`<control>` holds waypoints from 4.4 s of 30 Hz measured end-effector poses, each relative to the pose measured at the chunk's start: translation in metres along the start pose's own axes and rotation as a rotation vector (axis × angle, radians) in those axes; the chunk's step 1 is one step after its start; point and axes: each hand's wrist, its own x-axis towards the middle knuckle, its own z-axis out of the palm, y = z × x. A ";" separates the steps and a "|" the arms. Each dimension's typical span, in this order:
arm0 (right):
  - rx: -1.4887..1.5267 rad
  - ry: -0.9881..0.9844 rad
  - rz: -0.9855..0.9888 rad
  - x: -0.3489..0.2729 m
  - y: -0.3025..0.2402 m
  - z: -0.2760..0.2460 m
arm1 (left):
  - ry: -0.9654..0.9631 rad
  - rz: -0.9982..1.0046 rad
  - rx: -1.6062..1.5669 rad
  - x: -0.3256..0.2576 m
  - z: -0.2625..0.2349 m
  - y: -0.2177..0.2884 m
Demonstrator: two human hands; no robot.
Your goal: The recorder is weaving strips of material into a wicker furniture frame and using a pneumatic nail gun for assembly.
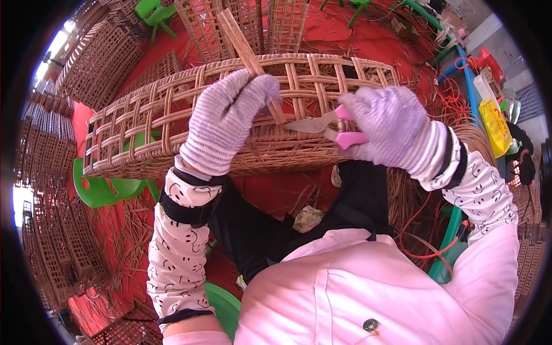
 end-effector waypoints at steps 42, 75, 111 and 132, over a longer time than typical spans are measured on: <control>0.382 0.432 -0.137 0.036 -0.070 0.026 | 0.344 0.140 1.126 -0.040 -0.097 0.032; 0.392 -0.433 -0.292 0.195 -0.006 -0.010 | -0.180 -0.491 1.360 -0.021 -0.273 0.055; 0.211 -0.219 -0.020 0.082 0.099 0.019 | 0.100 0.323 1.245 -0.033 -0.059 0.003; -0.195 0.319 0.180 0.055 0.069 0.065 | 0.124 0.143 1.594 0.035 -0.065 -0.047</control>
